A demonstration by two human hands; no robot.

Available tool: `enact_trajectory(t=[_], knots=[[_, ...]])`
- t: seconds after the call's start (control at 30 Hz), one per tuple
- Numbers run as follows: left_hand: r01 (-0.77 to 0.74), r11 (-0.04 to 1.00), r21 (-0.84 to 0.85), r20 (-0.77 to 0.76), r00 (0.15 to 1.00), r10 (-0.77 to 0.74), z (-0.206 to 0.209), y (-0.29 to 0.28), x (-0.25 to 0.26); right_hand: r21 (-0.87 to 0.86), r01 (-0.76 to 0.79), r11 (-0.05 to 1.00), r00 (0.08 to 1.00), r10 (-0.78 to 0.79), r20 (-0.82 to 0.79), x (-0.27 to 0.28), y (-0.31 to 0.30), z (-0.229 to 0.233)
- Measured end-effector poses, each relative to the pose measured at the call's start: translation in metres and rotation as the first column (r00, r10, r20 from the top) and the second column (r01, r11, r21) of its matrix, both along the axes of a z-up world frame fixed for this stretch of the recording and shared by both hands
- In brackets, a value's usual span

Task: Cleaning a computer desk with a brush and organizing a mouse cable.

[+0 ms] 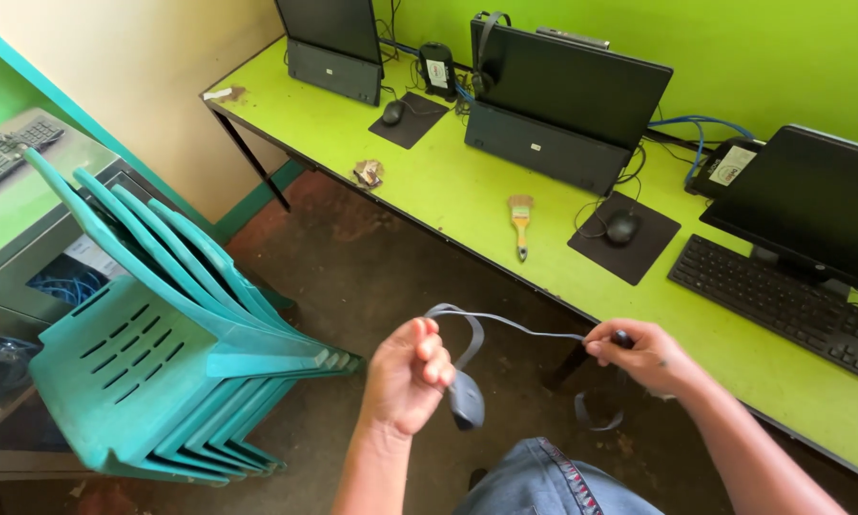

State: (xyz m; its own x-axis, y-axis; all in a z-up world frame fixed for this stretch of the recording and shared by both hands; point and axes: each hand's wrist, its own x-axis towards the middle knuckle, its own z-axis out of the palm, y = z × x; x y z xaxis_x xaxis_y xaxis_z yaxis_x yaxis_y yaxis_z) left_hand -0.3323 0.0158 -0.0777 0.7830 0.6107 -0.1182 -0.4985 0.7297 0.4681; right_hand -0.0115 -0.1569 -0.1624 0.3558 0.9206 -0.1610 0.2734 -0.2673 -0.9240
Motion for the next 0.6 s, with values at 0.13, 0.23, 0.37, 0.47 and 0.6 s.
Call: enact_trajectory(t=[0.13,0.23,0.37,0.47,0.6], knots=[[-0.161,0.906,0.392,-0.321,0.899,0.299,0.005,-0.014,0.026,-0.214,-0.169,0.962,0.963,0.207,0.171,-0.050,0.010,0.051],[-0.013,0.768,0.641,-0.370,0.871,0.323,-0.012,-0.037,0.050,-0.184,-0.459,0.869,0.853,0.490,0.181,-0.071,0.015,0.083],[0.095,0.675,0.731,-0.438,0.825,0.358,-0.019,-0.056,0.060,0.003,-0.513,0.859,0.839,0.500,0.216,-0.072,0.028,0.109],[0.271,0.553,0.788,-0.554,0.705,0.444,-0.014,-0.061,0.057,-0.011,-0.433,0.902,0.860,0.416,0.294,-0.072,0.036,0.128],[0.137,0.881,0.452,-0.410,0.909,0.069,-0.027,-0.059,0.051,-0.036,-0.318,0.948,0.902,0.314,0.298,-0.065,0.042,0.115]])
